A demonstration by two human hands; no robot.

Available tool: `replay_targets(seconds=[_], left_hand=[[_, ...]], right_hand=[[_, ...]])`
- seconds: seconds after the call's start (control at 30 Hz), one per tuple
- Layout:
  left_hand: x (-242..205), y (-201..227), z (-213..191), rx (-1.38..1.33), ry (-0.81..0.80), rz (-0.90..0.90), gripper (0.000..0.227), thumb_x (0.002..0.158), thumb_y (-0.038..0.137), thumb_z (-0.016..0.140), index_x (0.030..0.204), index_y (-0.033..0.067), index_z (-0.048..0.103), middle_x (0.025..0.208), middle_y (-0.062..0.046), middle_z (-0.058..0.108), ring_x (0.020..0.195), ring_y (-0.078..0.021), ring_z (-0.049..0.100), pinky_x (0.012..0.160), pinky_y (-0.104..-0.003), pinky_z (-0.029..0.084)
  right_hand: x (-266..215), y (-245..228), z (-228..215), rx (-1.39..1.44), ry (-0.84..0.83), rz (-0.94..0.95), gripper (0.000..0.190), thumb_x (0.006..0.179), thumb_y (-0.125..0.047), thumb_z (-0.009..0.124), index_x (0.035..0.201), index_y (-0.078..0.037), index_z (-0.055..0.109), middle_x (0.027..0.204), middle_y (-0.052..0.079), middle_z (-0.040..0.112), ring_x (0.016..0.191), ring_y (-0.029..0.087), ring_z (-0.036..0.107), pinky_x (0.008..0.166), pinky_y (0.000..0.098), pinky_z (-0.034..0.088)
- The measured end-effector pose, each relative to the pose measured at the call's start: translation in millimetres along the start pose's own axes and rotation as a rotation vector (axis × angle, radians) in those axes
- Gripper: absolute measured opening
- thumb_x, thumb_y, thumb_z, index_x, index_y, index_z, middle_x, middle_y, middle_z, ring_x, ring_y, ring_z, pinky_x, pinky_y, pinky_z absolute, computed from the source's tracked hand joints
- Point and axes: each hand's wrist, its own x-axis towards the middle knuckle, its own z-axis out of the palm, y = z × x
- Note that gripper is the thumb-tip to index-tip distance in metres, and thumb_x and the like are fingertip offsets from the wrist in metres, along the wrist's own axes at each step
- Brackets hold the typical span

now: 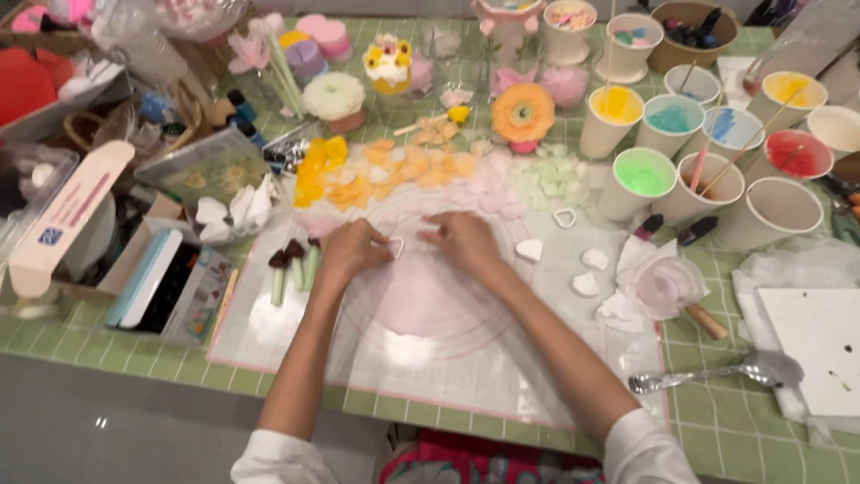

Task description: Manually thinning and shaping small pieces of white wax to create petals for a candle flower.

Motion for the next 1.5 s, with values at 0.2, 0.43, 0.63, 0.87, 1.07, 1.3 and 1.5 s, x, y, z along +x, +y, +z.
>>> replay_targets(seconds=[0.2,0.43,0.63,0.87,1.07,1.3,1.5], left_hand=[[-23.3,34.0,0.0,-0.106,0.232,-0.015,0.045,0.068,0.029,0.089,0.106,0.0071,0.078,0.112,-0.021,0.068,0.099,-0.0383,0.067,0.087,-0.047,0.052],[-12.3,26.3,33.8,-0.171,0.26,0.148,0.041,0.067,0.007,0.083,0.107,0.001,0.075,0.109,-0.02,0.066,0.111,-0.0388,0.06,0.096,-0.045,0.048],[-7.0,32.4,39.2,-0.114,0.235,0.052,0.025,0.073,0.003,0.076,0.098,0.0037,0.076,0.112,-0.019,0.066,0.11,-0.0368,0.062,0.094,-0.045,0.05],[-1.1,32.6,44.1,-0.109,0.259,0.031,0.019,0.074,-0.002,0.071,0.091,0.0041,0.076,0.108,-0.02,0.068,0.105,-0.038,0.064,0.091,-0.046,0.051],[-6.6,30.3,41.7,-0.135,0.301,0.091,0.02,0.071,-0.001,0.073,0.09,0.0035,0.076,0.106,-0.02,0.069,0.103,-0.0379,0.065,0.091,-0.046,0.052],[-19.4,37.3,33.3,-0.137,0.321,0.09,0.025,0.067,0.0,0.076,0.093,0.0024,0.075,0.109,-0.019,0.066,0.106,-0.0384,0.064,0.089,-0.047,0.052],[-25.3,40.9,24.8,-0.126,0.316,0.084,0.027,0.069,-0.002,0.074,0.095,0.0021,0.073,0.105,-0.016,0.066,0.109,-0.0368,0.064,0.092,-0.047,0.051]], right_hand=[[-54.9,38.9,-55.9,0.419,0.082,0.033,0.026,0.097,-0.026,0.073,0.109,-0.004,0.078,0.086,0.003,0.078,0.077,0.01,0.069,0.069,0.0258,0.054],[-72.9,31.0,-64.9,0.659,0.122,0.089,0.024,0.101,-0.021,0.068,0.108,-0.002,0.079,0.075,-0.005,0.062,0.066,0.003,0.05,0.058,0.0214,0.042],[-85.4,33.1,-70.2,0.632,0.035,0.113,0.025,0.101,-0.022,0.066,0.109,-0.002,0.079,0.071,-0.005,0.06,0.065,0.003,0.051,0.059,0.0213,0.043],[-95.1,51.6,-72.1,0.666,0.033,0.146,0.028,0.104,-0.023,0.062,0.108,0.0,0.078,0.068,-0.004,0.056,0.061,0.005,0.048,0.059,0.0226,0.039],[-96.3,64.5,-77.4,0.915,0.082,0.221,0.032,0.106,-0.025,0.058,0.112,0.002,0.074,0.073,-0.002,0.06,0.064,0.006,0.053,0.061,0.0225,0.044],[-96.1,69.5,-82.1,1.035,0.067,0.293,0.034,0.107,-0.029,0.057,0.115,0.001,0.072,0.073,-0.001,0.061,0.064,0.008,0.055,0.058,0.023,0.04],[-97.9,64.7,-80.2,0.95,0.078,0.284,0.034,0.105,-0.03,0.058,0.113,0.0,0.074,0.072,-0.003,0.06,0.063,0.006,0.054,0.051,0.0217,0.037]])
